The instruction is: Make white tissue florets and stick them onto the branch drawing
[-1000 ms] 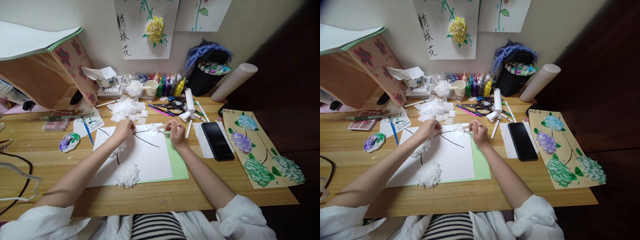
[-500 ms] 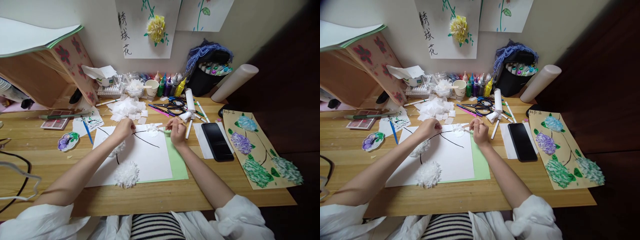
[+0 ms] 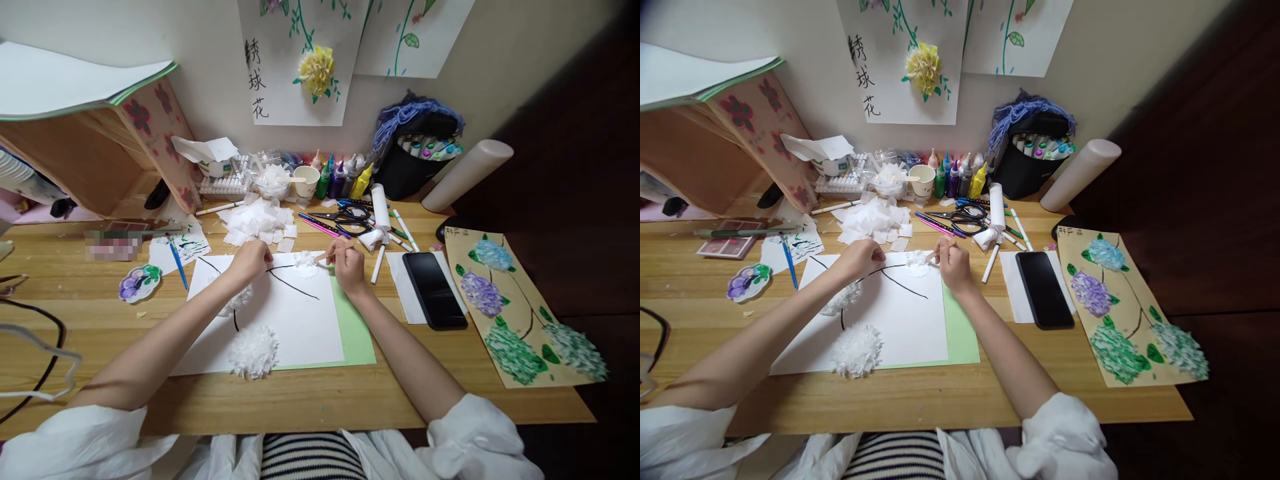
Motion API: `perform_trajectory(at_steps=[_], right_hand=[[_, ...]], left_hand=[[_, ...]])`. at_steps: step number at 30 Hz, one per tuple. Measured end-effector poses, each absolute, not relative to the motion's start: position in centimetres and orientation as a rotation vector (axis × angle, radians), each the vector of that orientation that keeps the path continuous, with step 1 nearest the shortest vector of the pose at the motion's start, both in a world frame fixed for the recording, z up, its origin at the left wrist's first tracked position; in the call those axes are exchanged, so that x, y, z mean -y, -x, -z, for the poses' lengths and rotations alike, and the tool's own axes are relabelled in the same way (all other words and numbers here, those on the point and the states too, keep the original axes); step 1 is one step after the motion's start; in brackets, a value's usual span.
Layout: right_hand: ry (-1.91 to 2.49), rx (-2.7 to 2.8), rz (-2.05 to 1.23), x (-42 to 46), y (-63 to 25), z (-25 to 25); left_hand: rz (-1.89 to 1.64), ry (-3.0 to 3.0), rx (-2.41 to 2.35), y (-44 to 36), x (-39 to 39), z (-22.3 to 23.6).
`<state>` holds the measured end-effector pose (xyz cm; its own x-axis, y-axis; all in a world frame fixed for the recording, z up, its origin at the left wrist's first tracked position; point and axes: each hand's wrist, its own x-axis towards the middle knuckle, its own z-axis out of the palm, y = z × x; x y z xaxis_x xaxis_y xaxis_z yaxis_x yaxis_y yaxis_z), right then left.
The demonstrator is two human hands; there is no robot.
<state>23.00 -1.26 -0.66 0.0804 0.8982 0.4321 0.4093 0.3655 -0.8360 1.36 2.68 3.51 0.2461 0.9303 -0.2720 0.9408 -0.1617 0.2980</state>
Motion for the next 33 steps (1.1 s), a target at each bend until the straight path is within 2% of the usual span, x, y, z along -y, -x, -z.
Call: perform_trajectory(at_steps=[8, 21, 29, 33], right_hand=[[1.173, 0.941, -0.604, 1.8, -23.6, 1.0], [1.121, 0.854, -0.627, 1.8, -23.7, 0.9], [1.07, 1.227, -0.701, 2.9, -22.8, 1.2], [1.051, 1.516, -0.703, 3.2, -22.2, 1.5]], left_hand=[[0.056, -2.066, -1.764, -1.6, -3.3, -4.7], [-0.25, -2.031, -1.912, -3.7, -3.3, -3.5], [-0.644, -2.033, -1.605, -1.4, -2.2, -5.4], [-0.684, -1.927, -1.526, -0.6, -1.4, -5.4]])
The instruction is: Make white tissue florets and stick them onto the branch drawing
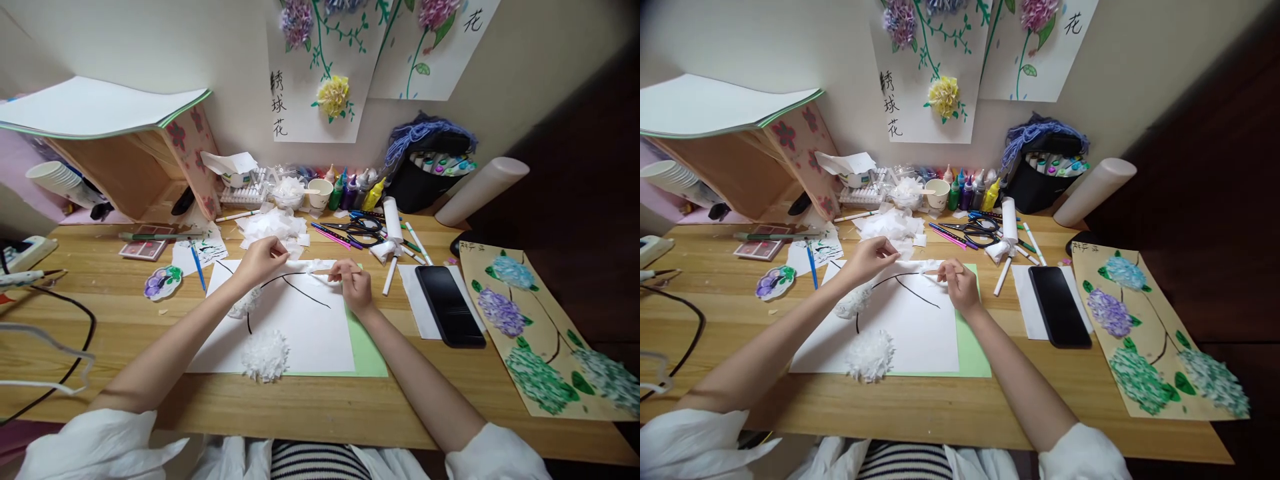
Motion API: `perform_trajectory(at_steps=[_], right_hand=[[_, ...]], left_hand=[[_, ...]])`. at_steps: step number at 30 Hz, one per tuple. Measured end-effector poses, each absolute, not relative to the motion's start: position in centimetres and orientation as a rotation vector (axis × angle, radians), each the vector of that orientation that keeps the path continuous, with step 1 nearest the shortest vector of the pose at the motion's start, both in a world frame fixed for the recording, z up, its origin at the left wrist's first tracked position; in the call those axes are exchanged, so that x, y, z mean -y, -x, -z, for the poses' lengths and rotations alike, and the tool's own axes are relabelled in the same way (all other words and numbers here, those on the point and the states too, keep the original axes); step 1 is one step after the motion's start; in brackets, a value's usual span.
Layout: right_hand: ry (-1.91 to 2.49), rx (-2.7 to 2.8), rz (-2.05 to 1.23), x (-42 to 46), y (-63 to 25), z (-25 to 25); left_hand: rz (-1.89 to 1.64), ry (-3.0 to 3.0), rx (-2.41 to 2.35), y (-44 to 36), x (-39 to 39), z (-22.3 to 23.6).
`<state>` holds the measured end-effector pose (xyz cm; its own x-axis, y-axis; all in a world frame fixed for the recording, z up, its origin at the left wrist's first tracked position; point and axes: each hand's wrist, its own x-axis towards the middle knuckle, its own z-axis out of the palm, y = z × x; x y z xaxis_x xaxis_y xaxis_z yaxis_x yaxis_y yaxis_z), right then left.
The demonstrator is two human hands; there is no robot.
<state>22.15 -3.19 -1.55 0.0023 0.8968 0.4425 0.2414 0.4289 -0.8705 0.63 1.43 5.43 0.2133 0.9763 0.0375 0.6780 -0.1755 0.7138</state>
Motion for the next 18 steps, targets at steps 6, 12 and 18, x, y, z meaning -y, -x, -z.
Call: perform_trajectory(at_steps=[6, 12, 18], right_hand=[[1.068, 1.538, -0.69, 2.9, -21.8, 1.4], [1.099, 1.481, -0.709, 2.8, -21.7, 1.4], [1.113, 1.461, -0.717, 2.7, -21.8, 1.5]], left_hand=[[-0.514, -1.699, -1.253, -0.9, -0.5, -4.5], [-0.413, -1.913, -1.289, -2.6, -0.6, -3.5], [-0.479, -2.015, -1.384, -3.6, -1.1, -2.8]])
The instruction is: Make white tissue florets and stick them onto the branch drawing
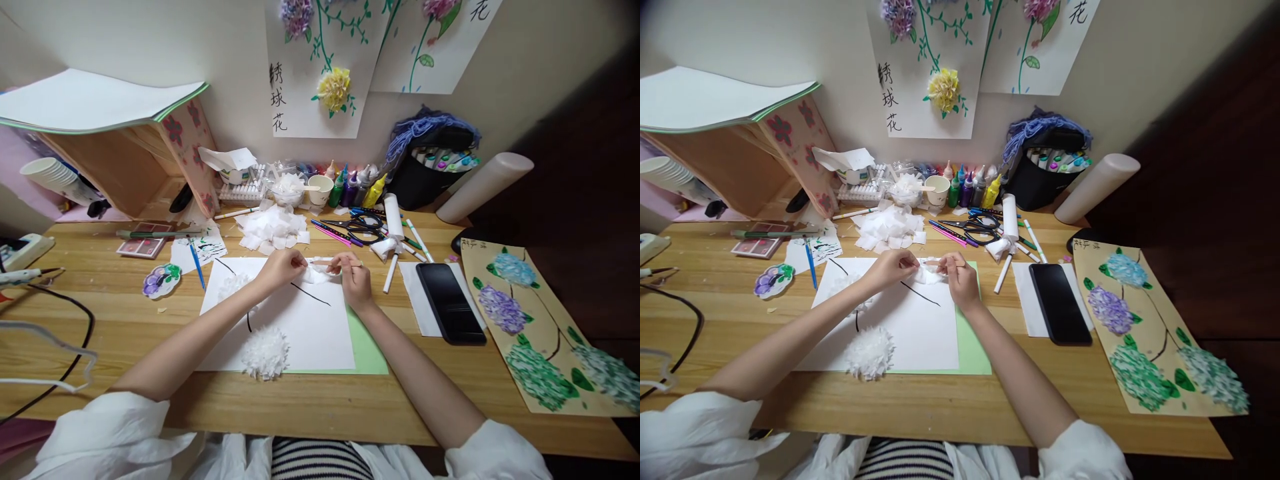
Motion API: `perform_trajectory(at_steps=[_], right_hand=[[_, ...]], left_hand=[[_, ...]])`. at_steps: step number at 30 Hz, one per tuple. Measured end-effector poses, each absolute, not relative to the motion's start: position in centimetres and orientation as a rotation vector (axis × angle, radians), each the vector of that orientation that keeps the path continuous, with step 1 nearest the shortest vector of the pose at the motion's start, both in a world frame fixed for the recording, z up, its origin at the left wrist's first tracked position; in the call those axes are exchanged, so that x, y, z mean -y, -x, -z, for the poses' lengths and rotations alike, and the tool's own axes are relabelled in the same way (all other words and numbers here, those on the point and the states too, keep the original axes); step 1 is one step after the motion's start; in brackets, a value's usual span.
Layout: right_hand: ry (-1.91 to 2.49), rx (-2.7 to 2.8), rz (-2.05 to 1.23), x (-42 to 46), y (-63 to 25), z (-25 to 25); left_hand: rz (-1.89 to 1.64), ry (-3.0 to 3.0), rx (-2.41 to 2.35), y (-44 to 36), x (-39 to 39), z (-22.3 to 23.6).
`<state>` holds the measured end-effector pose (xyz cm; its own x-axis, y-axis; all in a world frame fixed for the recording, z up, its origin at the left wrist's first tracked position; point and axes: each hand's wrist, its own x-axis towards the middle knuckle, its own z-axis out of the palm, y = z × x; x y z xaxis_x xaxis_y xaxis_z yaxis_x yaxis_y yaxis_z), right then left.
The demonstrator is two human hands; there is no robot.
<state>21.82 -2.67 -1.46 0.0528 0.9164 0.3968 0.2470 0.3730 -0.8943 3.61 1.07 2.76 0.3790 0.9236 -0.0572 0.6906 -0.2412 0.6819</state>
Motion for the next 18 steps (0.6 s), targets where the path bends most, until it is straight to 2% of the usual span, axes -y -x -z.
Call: perform_trajectory(at_steps=[13, 18], right_hand=[[0.996, 1.375, -0.547, 3.8, -22.4, 0.9], [0.983, 1.396, -0.562, 3.8, -22.4, 1.0]], left_hand=[[-0.563, -1.994, -1.165, -2.5, -1.2, -3.3], [-0.577, -1.98, -1.223, -2.6, -1.7, -2.2]])
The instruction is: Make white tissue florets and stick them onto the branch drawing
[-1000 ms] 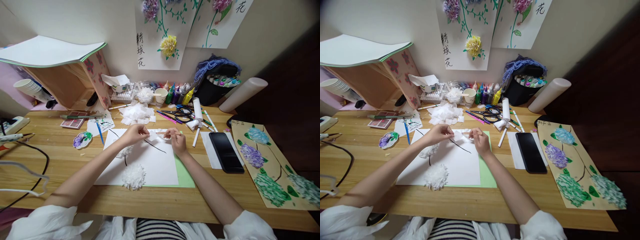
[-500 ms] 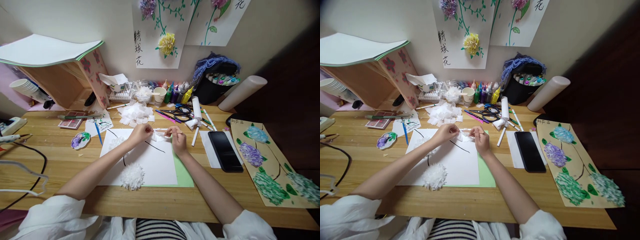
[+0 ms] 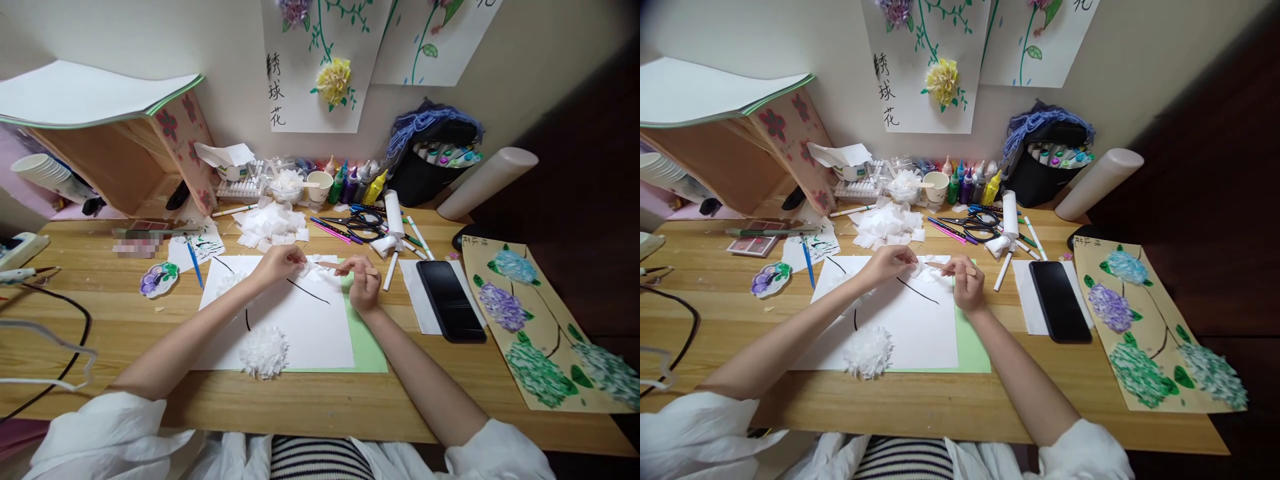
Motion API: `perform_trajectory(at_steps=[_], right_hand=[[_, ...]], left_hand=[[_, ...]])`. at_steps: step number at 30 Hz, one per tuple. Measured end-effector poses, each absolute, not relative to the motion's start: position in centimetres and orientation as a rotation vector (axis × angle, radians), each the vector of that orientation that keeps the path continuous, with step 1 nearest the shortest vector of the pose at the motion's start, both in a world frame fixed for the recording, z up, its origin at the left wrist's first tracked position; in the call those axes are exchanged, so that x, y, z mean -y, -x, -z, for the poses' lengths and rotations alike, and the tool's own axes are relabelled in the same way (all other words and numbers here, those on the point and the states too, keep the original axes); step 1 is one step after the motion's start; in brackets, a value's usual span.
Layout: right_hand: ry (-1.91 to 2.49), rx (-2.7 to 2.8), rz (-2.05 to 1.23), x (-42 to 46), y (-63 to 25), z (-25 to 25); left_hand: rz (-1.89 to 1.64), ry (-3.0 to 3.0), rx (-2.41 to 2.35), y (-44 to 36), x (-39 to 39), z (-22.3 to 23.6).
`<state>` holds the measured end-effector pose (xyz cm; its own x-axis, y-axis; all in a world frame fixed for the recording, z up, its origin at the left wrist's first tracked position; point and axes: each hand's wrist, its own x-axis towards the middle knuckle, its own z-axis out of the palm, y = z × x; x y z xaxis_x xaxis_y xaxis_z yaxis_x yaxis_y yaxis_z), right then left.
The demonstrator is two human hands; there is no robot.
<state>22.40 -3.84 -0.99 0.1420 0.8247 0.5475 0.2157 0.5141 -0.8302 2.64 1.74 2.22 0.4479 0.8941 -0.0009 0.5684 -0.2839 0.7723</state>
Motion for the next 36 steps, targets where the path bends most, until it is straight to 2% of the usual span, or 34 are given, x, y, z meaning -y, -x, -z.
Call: perform_trajectory(at_steps=[5, 11, 22, 28, 36], right_hand=[[1.027, 1.604, -0.592, 3.8, -22.3, 1.3], [1.007, 1.767, -0.467, 3.6, -22.0, 0.8], [1.028, 1.713, -0.401, 3.9, -22.5, 0.8], [1.056, 1.605, -0.444, 3.9, -22.7, 1.1], [1.06, 1.627, -0.452, 3.9, -22.7, 0.9]], left_hand=[[-0.593, -1.994, -1.288, -3.1, -2.2, -1.6], [-0.547, -2.036, -1.3, -3.1, -2.0, -2.0], [-0.559, -2.029, -1.351, -3.2, -0.9, -2.1], [-0.626, -1.852, -1.209, -2.6, 0.1, -2.6], [-0.696, -1.872, -1.244, -4.1, -1.0, -0.9]])
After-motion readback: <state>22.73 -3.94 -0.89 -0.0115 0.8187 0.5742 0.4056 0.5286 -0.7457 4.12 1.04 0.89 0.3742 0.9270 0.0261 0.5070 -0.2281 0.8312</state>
